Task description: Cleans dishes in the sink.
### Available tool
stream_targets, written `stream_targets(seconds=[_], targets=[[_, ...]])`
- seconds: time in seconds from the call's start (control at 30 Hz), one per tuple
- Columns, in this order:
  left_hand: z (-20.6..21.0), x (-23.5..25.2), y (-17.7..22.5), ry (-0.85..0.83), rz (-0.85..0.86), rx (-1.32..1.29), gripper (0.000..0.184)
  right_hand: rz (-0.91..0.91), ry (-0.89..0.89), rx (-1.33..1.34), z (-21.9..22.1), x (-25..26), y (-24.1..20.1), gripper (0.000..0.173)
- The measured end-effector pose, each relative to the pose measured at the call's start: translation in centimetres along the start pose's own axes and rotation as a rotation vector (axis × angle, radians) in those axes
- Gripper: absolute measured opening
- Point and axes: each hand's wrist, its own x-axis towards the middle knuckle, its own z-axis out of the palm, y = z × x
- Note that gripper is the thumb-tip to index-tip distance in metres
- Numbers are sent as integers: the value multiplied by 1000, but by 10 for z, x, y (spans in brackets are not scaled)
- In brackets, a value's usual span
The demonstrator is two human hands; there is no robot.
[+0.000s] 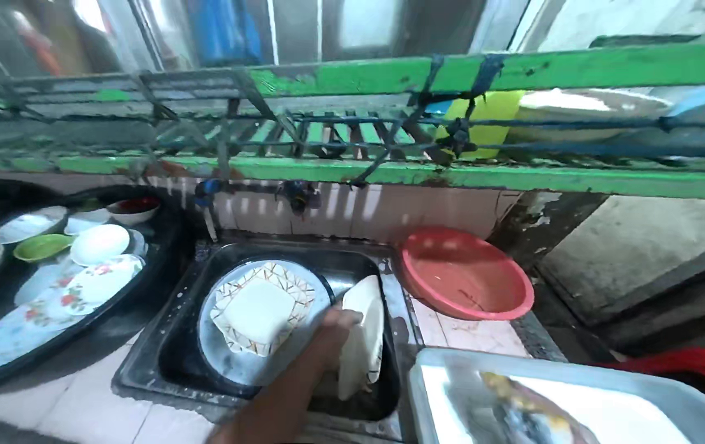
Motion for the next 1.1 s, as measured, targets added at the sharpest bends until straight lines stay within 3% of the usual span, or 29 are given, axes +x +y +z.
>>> stream_targets(seconds=[0.07,0.17,0.23,0.3,0.4,0.47,0.53,0.6,0.67,0.73,0.8,0.87,0.97,1.03,1.1], targets=[[-3,-23,18,-66,21,-102,40,-206,170,13,24,32,-42,59],[1,-53,36,-155,60,-115,45,-348,233,91,78,71,-110,62],[-3,-66,38,-153,126,-78,33,-462,227,6,111,95,-136,59],[-20,-72,40,-124,123,-43,37,-350,203,28,123,117,-144,57],[-52,-82,50,-76,30,-51,49,102,212,238,124,150,-135,51],[-70,-81,48,-71,34,-48,49,173,159,173,136,148,-148,53],[-82,-74,42,-65,68,19,43,-62,91,31,162,123,-178,56],[-91,-77,48,-32,34,125,30,-396,159,-69,192,112,-193,53],[-105,-76,38,-10,58,42,27,-361,170,31,196,122,-186,52],[-122,-77,34,-38,106,-87,37,-61,192,180,183,143,-169,50],[-127,-74,34,-5,138,-264,24,104,267,270,179,154,-156,51],[-123,-66,33,-8,110,-415,27,-26,263,280,196,137,-165,58],[-118,-54,25,-62,148,-501,49,-421,273,205,238,117,-178,63],[-123,-59,29,-14,122,-520,49,-406,261,208,238,128,-166,59],[-126,-68,34,41,61,-514,48,-210,260,155,221,145,-152,57]])
